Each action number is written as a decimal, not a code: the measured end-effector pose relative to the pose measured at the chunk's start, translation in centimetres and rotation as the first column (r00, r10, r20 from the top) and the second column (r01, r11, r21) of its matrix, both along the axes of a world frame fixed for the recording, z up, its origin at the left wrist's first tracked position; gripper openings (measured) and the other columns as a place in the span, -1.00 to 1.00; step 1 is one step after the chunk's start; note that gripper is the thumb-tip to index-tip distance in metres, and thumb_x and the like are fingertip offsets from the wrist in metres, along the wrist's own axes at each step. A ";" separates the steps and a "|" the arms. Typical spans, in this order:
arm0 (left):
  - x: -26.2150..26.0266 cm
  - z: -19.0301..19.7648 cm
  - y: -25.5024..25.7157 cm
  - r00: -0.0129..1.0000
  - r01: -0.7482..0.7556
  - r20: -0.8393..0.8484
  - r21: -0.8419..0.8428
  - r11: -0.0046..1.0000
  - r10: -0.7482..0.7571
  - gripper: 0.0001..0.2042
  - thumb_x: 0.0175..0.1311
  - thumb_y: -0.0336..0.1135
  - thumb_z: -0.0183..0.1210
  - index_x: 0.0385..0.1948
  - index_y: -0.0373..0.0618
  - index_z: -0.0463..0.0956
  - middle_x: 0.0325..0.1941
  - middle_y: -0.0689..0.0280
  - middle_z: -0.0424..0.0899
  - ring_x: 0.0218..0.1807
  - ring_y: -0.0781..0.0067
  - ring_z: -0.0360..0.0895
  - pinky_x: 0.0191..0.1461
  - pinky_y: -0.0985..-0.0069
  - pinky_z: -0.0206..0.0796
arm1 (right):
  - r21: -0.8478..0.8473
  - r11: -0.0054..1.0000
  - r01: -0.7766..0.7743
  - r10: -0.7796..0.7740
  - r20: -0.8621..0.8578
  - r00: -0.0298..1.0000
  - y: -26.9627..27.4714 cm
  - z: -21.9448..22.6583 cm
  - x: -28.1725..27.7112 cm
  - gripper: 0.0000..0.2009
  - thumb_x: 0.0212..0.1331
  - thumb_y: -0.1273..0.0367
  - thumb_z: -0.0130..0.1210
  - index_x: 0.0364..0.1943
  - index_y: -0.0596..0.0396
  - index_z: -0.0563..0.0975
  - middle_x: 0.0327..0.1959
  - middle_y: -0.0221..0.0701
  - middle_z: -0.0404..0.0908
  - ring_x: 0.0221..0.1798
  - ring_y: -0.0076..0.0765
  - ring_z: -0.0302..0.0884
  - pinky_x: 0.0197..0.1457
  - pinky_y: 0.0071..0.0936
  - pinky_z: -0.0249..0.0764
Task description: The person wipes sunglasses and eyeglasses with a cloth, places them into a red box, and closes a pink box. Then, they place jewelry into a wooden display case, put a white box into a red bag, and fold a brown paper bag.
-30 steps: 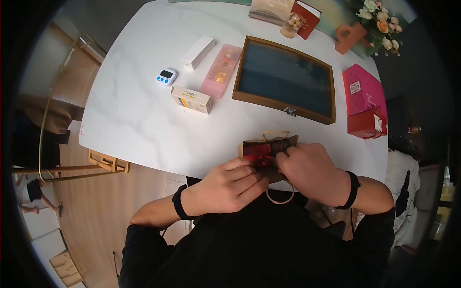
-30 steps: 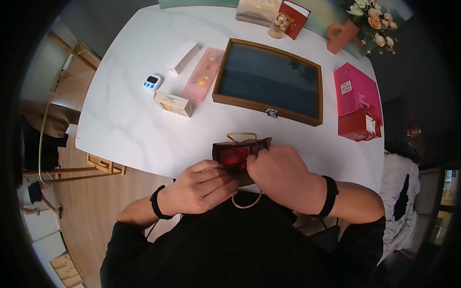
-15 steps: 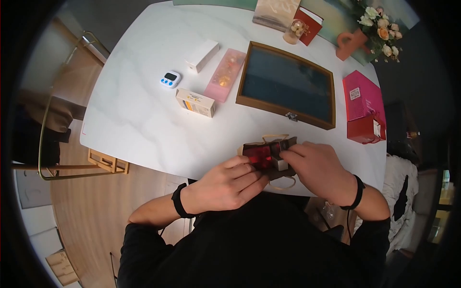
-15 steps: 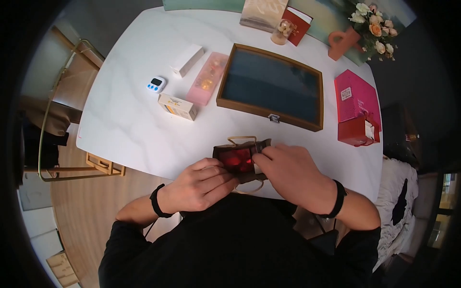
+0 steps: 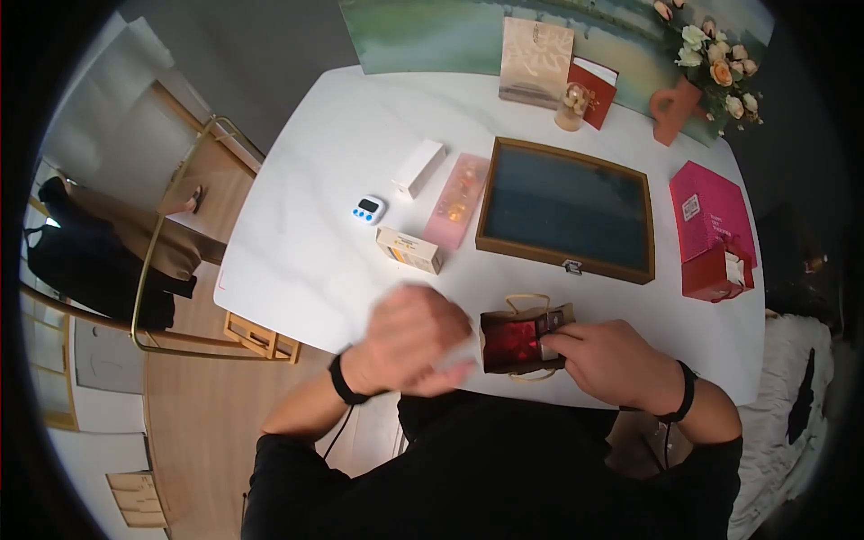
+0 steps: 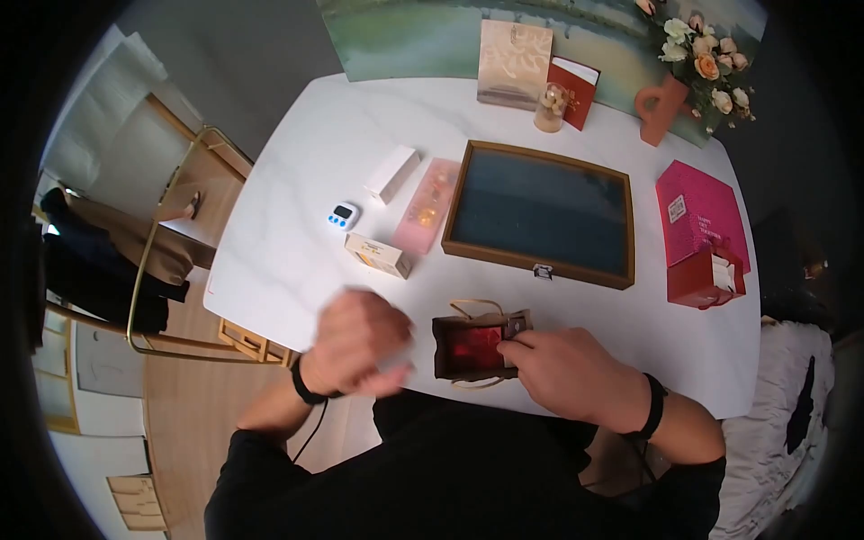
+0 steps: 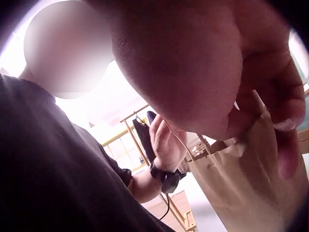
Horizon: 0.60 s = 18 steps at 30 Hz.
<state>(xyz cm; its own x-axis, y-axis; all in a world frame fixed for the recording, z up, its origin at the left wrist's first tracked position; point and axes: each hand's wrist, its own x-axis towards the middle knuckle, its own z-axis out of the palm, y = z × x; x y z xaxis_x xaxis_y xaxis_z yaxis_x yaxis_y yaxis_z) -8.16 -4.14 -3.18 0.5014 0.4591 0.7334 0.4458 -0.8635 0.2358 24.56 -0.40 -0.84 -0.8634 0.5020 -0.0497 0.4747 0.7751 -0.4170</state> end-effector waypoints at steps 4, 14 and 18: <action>-4.2 1.3 8.9 0.877 -0.478 -0.024 -0.143 0.867 0.480 -0.77 0.21 -0.34 0.50 -0.20 -0.19 0.68 -0.22 0.15 0.77 -0.17 0.01 0.71 -0.07 0.21 0.54 | 0.033 0.997 0.063 -0.057 -0.165 0.985 -0.7 -0.4 0.8 -0.72 0.28 0.49 0.18 0.05 0.10 0.68 -0.17 -0.29 0.74 -0.21 -0.05 0.76 -0.20 -0.13 0.69; -9.8 -7.9 28.7 0.467 -0.882 -0.799 -0.390 0.265 0.379 -0.31 0.02 0.14 0.54 0.08 -0.26 0.74 0.11 -0.02 0.83 0.17 -0.03 0.79 0.25 0.21 0.63 | 0.038 0.974 0.225 -0.178 -0.490 0.853 -4.6 -1.9 2.0 -0.67 0.20 0.53 0.32 0.08 0.16 0.72 -0.09 -0.24 0.76 -0.26 -0.13 0.75 -0.20 -0.31 0.72; -9.3 -8.8 29.1 0.425 -0.903 -0.762 -0.321 0.285 0.489 -0.40 0.00 0.09 0.50 -0.03 -0.26 0.80 0.02 -0.01 0.86 0.09 0.02 0.82 0.22 0.22 0.65 | -0.034 0.974 0.224 -0.208 -0.525 0.825 -5.5 -2.2 1.7 -0.54 0.23 0.34 0.47 0.21 0.17 0.66 0.03 -0.24 0.73 -0.15 -0.13 0.79 -0.14 -0.32 0.73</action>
